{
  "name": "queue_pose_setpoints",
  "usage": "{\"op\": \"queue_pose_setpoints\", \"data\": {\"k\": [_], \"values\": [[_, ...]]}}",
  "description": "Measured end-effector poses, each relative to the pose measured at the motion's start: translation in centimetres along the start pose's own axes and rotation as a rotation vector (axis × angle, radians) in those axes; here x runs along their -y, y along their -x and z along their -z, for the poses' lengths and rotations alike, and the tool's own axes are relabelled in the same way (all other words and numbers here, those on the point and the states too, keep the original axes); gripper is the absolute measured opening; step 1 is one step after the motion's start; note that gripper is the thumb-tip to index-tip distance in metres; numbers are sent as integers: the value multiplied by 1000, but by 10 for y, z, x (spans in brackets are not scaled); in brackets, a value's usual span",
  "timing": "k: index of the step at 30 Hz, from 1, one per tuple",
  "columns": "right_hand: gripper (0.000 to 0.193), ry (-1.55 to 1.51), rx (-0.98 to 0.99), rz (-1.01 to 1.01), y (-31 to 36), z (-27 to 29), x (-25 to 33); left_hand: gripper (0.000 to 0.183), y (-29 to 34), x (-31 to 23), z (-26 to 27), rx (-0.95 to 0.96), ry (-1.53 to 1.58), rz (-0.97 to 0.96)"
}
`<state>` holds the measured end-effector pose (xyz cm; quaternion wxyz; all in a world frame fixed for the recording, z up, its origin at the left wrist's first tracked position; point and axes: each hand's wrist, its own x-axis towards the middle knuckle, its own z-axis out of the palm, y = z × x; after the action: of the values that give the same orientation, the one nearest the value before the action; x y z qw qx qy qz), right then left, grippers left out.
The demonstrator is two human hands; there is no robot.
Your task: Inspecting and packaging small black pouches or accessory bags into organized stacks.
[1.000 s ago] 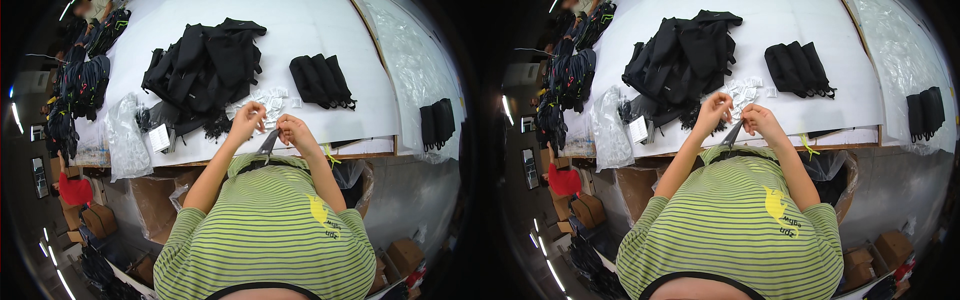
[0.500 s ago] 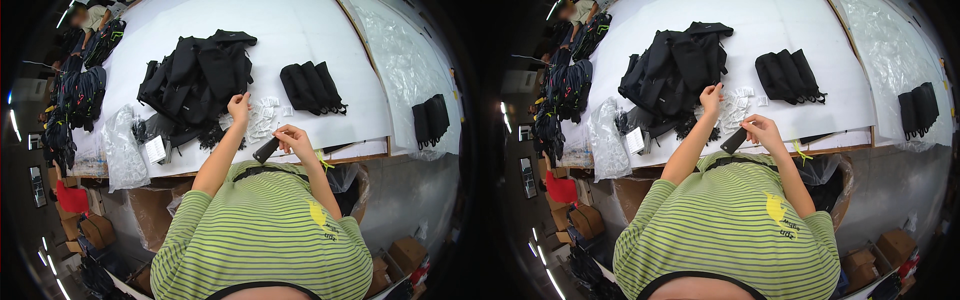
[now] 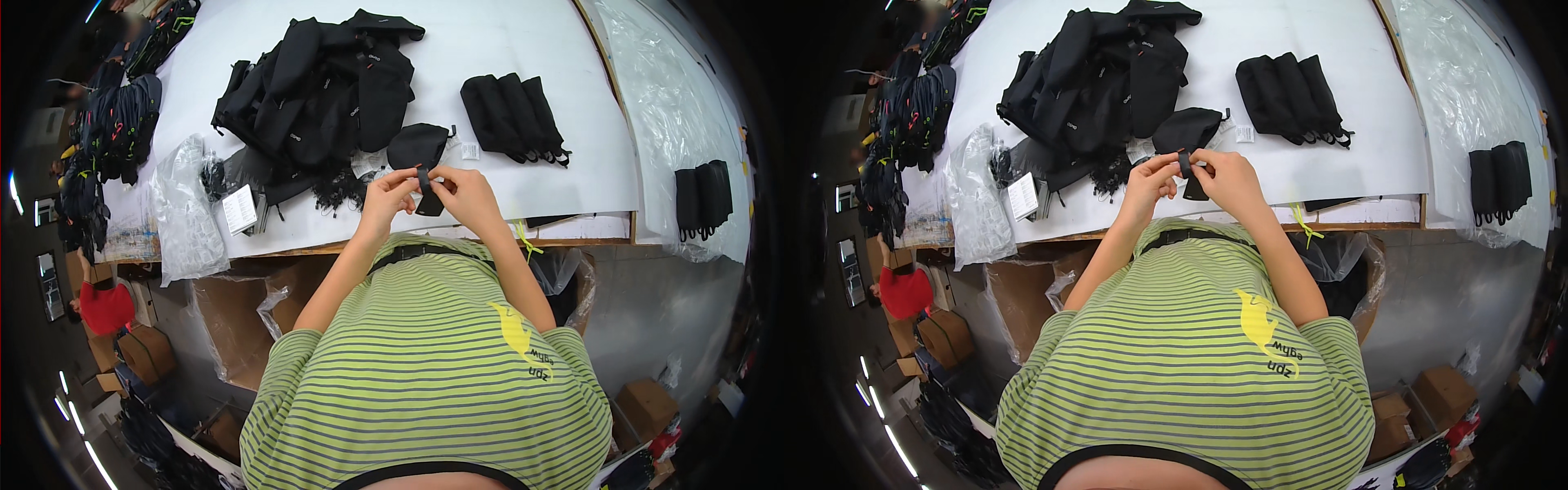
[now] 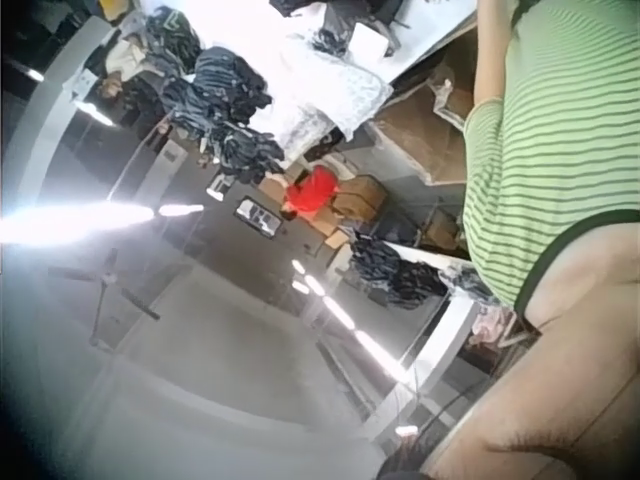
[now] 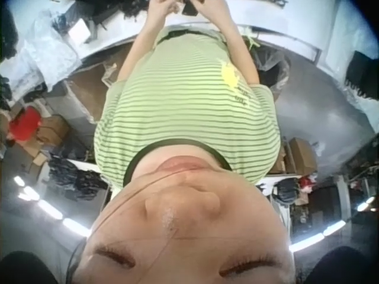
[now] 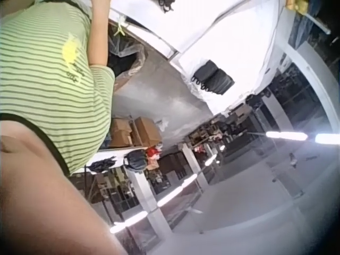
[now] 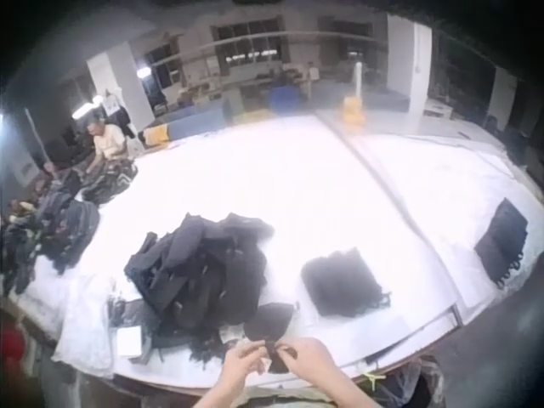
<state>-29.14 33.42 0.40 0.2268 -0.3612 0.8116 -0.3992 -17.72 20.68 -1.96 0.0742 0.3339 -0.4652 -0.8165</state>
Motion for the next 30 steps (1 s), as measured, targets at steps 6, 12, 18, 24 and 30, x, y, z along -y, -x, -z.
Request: {"op": "queue_pose_setpoints", "data": {"k": [6,12,18,24,30], "values": [[18,-75,27,68,9,-10,-10,19,3,6,7,-22,-385,-85],[16,-333,80,-123,10,-3,-3,12,14,2,4,-195,-223,-379],[10,-914,94,-71,19,15,-2,11,32,-24,0,71,18,-232],[11,-1044,43,-116,20,8,10,10,36,-25,-13,48,-154,-263],[15,-1130,-36,-233,21,-6,10,10,41,-25,-24,-20,-344,-365]]}}
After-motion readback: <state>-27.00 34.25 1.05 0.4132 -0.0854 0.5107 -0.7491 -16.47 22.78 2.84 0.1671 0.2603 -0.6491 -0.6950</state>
